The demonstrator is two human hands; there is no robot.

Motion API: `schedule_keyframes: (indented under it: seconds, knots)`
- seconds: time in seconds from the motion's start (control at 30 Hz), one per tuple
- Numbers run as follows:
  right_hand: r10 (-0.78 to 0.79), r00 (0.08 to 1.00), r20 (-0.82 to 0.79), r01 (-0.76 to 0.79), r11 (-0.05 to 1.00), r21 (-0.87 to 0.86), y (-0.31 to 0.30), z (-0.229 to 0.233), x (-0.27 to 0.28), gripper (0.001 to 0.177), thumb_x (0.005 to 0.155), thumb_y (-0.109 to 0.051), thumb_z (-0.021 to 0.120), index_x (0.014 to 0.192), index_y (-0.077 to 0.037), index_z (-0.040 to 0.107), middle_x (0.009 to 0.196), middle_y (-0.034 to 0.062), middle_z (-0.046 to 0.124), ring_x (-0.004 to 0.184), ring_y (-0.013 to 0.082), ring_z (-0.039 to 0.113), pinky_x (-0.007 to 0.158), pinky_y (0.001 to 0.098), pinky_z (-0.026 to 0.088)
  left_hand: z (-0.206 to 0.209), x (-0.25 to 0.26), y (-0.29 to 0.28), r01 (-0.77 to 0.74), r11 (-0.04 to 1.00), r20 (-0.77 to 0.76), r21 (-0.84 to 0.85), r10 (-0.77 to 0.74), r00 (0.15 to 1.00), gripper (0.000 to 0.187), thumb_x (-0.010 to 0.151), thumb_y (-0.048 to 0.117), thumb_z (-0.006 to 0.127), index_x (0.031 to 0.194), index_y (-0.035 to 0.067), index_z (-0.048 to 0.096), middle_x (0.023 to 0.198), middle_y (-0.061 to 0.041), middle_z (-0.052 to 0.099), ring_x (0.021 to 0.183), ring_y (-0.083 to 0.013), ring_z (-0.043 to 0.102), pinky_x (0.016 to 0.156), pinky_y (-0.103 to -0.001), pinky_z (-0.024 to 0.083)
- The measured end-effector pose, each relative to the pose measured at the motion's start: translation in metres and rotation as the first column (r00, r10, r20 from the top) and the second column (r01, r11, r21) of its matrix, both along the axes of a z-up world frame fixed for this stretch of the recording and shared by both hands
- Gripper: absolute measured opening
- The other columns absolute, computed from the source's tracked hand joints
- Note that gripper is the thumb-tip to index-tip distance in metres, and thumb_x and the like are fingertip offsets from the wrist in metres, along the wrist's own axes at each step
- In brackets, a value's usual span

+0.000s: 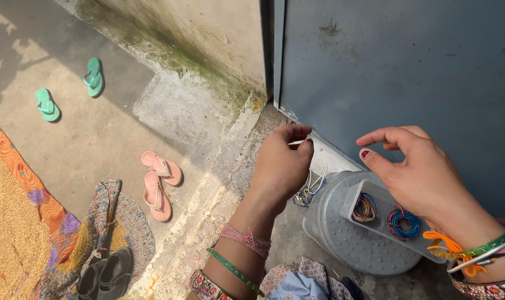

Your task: The person winds a white cable around a white power adapter and handles blue and black elastic bands by hand, placing them into a plastic container.

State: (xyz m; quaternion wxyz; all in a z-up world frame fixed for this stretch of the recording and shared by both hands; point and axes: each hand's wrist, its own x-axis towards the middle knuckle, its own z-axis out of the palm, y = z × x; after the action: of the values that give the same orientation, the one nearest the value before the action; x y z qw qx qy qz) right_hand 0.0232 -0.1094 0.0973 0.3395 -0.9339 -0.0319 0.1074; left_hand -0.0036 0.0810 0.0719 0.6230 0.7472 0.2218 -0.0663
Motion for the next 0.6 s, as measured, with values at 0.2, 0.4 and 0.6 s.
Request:
schedule_keyframes:
  seconds: [0.2, 0.4, 0.6]
  knots:
    - [0.051, 0.997, 0.056, -0.054, 0.997, 0.051, 0.063, 0.079, 0.013, 0.019, 0.088, -0.023, 0.071, 0.105, -0.016, 0.078, 0.119, 0.0057, 0.065, 0.11, 0.0174, 0.064, 0.083, 0.0353, 0.054, 0.068, -0.007, 0.071, -0.113, 0.992, -0.02, -0.055, 0.112, 0.993, 0.034, 0.09, 0.011, 0.059, 0.123, 0.006, 0.069, 0.114, -0.011, 0.076, 0.098, -0.0196, 0.073, 0.083, -0.032, 0.058]
    - [0.064, 0.998, 0.011, -0.065, 0.99, 0.128, 0.118, 0.146, 0.027, 0.019, 0.087, -0.022, 0.071, 0.103, -0.014, 0.078, 0.113, 0.0057, 0.067, 0.104, 0.016, 0.069, 0.08, 0.0343, 0.054, 0.12, -0.001, 0.126, -0.137, 0.99, 0.039, -0.013, 0.138, 0.99, 0.033, 0.09, 0.014, 0.061, 0.12, 0.006, 0.072, 0.108, -0.013, 0.079, 0.095, -0.0176, 0.073, 0.082, -0.03, 0.056]
    - [0.16, 0.987, -0.006, -0.158, 0.977, 0.145, 0.154, 0.164, 0.037, 0.021, 0.089, -0.024, 0.069, 0.105, -0.014, 0.077, 0.111, 0.0046, 0.071, 0.1, 0.0169, 0.07, 0.082, 0.0338, 0.054, 0.125, 0.014, 0.166, -0.134, 0.99, 0.18, -0.039, 0.139, 0.974, 0.032, 0.089, 0.011, 0.061, 0.119, 0.003, 0.071, 0.112, -0.01, 0.077, 0.1, -0.0163, 0.072, 0.083, -0.029, 0.057]
